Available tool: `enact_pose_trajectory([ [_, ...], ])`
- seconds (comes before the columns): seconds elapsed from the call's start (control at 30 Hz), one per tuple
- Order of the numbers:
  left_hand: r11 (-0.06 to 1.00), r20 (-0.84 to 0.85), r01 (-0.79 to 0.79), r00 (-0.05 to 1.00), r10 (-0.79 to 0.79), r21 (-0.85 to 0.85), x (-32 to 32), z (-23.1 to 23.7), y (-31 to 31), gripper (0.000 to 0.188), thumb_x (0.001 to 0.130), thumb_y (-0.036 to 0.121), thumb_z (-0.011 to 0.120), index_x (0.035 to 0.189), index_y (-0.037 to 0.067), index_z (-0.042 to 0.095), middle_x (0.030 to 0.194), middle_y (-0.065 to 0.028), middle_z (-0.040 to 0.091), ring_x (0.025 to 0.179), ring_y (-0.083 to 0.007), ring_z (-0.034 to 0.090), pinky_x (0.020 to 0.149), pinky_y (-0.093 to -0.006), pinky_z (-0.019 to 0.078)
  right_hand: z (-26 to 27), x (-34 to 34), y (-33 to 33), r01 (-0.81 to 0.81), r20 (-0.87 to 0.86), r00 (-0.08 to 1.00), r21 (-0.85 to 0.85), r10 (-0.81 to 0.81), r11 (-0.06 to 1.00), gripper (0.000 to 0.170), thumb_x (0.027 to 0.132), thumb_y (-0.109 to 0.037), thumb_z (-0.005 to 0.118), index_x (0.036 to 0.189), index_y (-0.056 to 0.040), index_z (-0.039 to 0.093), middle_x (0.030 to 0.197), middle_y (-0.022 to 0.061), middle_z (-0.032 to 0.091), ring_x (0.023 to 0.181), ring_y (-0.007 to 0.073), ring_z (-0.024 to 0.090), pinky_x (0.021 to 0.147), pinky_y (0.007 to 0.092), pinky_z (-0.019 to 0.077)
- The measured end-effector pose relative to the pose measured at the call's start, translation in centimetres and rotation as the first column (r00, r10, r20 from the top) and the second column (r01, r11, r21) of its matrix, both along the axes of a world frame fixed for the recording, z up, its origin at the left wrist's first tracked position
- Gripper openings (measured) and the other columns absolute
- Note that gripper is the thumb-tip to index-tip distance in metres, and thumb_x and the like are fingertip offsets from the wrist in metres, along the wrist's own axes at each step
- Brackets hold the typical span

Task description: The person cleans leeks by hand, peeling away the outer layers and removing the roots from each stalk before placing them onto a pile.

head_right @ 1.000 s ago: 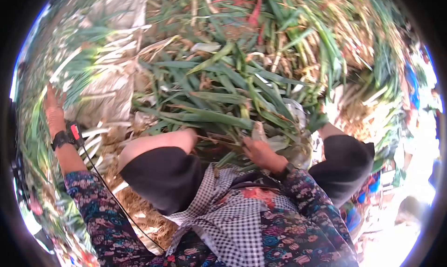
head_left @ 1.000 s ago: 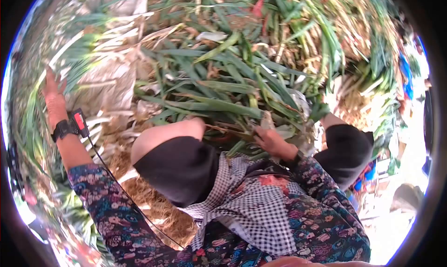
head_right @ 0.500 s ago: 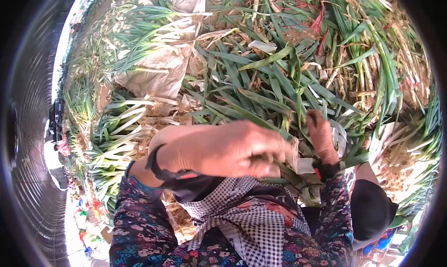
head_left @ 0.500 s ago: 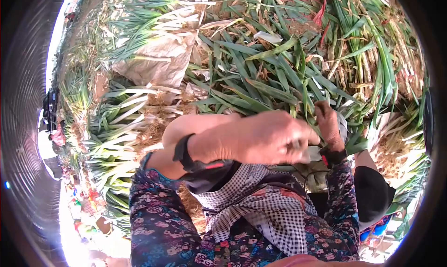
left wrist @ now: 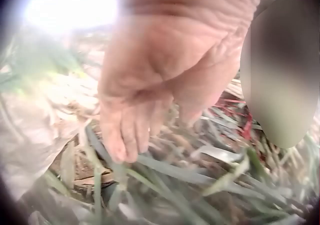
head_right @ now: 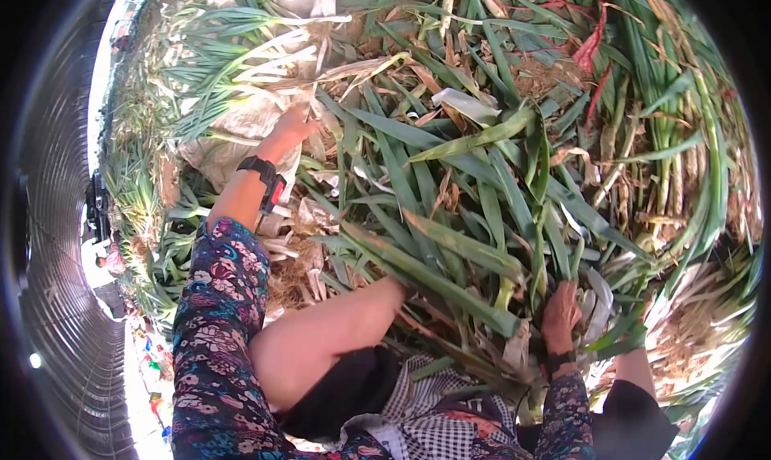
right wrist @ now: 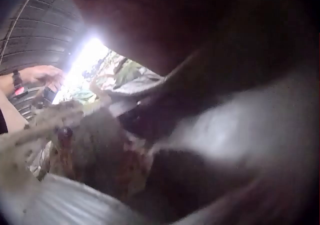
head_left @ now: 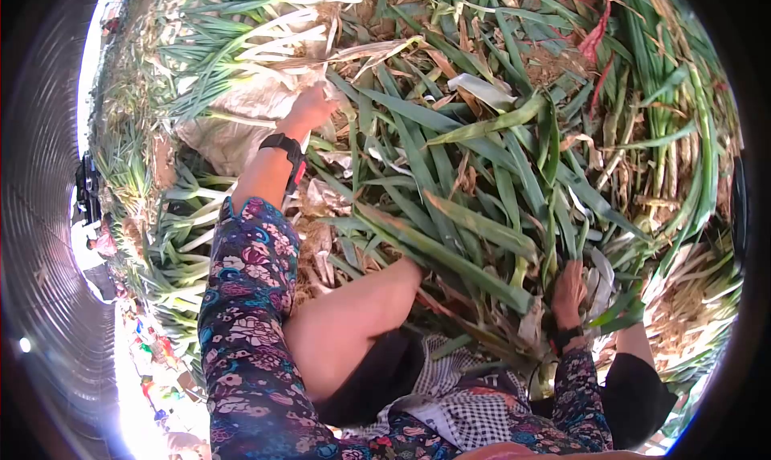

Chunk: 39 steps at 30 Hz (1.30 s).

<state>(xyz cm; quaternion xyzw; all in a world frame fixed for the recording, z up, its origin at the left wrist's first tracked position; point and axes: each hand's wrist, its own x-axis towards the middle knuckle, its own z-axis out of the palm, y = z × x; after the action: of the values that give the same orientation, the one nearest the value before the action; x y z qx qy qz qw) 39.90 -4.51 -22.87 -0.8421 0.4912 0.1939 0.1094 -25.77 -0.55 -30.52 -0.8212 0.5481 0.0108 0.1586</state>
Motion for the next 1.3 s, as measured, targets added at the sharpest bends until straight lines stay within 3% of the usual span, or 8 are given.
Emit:
enact_pose_trajectory([
  [0.23, 0.745, -0.316, -0.568, 0.82, 0.476, -0.351, 4.4, -7.1, -2.8, 0.09, 0.081, 0.053, 0.062, 0.147, 0.004, 0.023, 0.14, -0.0308, 0.037, 0.131, -0.041, 0.037, 0.108, -0.0428, 0.0321, -0.6, 0.3, -1.3, 0.06, -0.093, 0.995, 0.257, -0.038, 0.965, 0.026, 0.082, -0.006, 0.057, 0.106, -0.0008, 0.049, 0.108, 0.0227, 0.055, 0.097, 0.0432, 0.054, 0.076, 0.0486, 0.0436],
  [0.43, 0.621, -0.634, -0.775, 0.541, 0.553, -0.12, 3.9, -12.8, -8.8, 0.115, 0.072, 0.072, 0.06, 0.149, 0.002, 0.012, 0.147, -0.0298, 0.027, 0.138, -0.0432, 0.022, 0.11, -0.0456, 0.0263, 0.5, 1.2, -2.9, 0.05, -0.093, 0.996, 0.386, -0.015, 0.921, 0.028, 0.077, -0.003, 0.058, 0.102, -0.0025, 0.046, 0.101, 0.0207, 0.052, 0.084, 0.0425, 0.057, 0.065, 0.0509, 0.0444],
  [0.63, 0.823, 0.017, -0.511, 0.847, 0.531, -0.246, -2.4, -14.3, -14.2, 0.086, 0.069, 0.043, 0.075, 0.131, -0.005, 0.041, 0.132, -0.0279, 0.044, 0.125, -0.0438, 0.04, 0.1, -0.0507, 0.0377, 1.2, 1.7, -3.1, 0.034, -0.117, 0.993, 0.363, 0.009, 0.931, 0.03, 0.074, 0.001, 0.055, 0.103, -0.0032, 0.047, 0.1, 0.0193, 0.052, 0.082, 0.0415, 0.058, 0.065, 0.0509, 0.0457],
  [0.87, 0.796, -0.518, -0.406, 0.844, 0.138, -0.449, -12.8, -11.8, -14.3, 0.02, 0.07, 0.005, 0.062, 0.087, -0.003, 0.054, 0.084, -0.0242, 0.06, 0.083, -0.0437, 0.058, 0.074, -0.0501, 0.0458, 1.1, 1.6, -3.4, 0.022, -0.174, 0.983, 0.42, 0.057, 0.907, 0.024, 0.076, -0.003, 0.057, 0.098, -0.0022, 0.047, 0.096, 0.0198, 0.054, 0.081, 0.0403, 0.06, 0.065, 0.0498, 0.0467],
  [0.93, 0.915, -0.37, -0.08, 0.925, -0.079, -0.395, -20.5, -9.8, -13.1, 0.016, 0.066, 0.006, 0.063, 0.078, -0.002, 0.056, 0.076, -0.0233, 0.059, 0.074, -0.0432, 0.059, 0.066, -0.0488, 0.0488, 0.9, 1.0, -3.2, 0.009, -0.151, 0.986, 0.434, 0.063, 0.901, 0.025, 0.076, -0.004, 0.057, 0.099, -0.0024, 0.047, 0.098, 0.0209, 0.054, 0.08, 0.041, 0.06, 0.065, 0.0507, 0.0466],
  [1.07, 0.964, -0.825, 0.267, 0.545, -0.149, 0.002, -33.7, -5.9, -9.4, 0.026, 0.073, 0.018, 0.066, 0.091, -0.001, 0.063, 0.101, -0.0276, 0.062, 0.094, -0.0394, 0.062, 0.074, -0.0482, 0.0511, 4.8, 1.1, -6.2, -0.124, -0.078, 0.979, 0.509, 0.19, 0.851, 0.017, 0.078, -0.008, 0.054, 0.093, -0.0024, 0.05, 0.09, 0.0226, 0.058, 0.08, 0.0427, 0.06, 0.067, 0.0525, 0.0468],
  [1.13, 0.936, -0.957, 0.226, 0.048, -0.287, -0.269, -39.3, -8.5, -4.6, 0.034, 0.076, 0.022, 0.066, 0.103, 0.002, 0.063, 0.103, -0.021, 0.064, 0.095, -0.0343, 0.062, 0.081, -0.043, 0.0498, 10.3, 3.3, -9.7, -0.216, -0.062, 0.955, 0.523, 0.29, 0.824, 0.012, 0.083, -0.013, 0.052, 0.084, -0.0015, 0.053, 0.075, 0.0213, 0.061, 0.076, 0.0411, 0.061, 0.066, 0.05, 0.0479],
  [1.3, 0.739, -0.942, 0.666, 0.179, -0.284, -0.097, -37.9, -2.7, -7.5, 0.035, 0.074, 0.021, 0.061, 0.098, -0.004, 0.063, 0.08, -0.0155, 0.067, 0.075, -0.0262, 0.063, 0.071, -0.0387, 0.0493, 15.5, 8.6, -17.5, 0.13, 0.281, 0.925, 0.402, -0.257, 0.906, 0.02, 0.086, -0.011, 0.056, 0.103, -0.0012, 0.057, 0.085, 0.0196, 0.063, 0.077, 0.0371, 0.062, 0.072, 0.0459, 0.0487],
])
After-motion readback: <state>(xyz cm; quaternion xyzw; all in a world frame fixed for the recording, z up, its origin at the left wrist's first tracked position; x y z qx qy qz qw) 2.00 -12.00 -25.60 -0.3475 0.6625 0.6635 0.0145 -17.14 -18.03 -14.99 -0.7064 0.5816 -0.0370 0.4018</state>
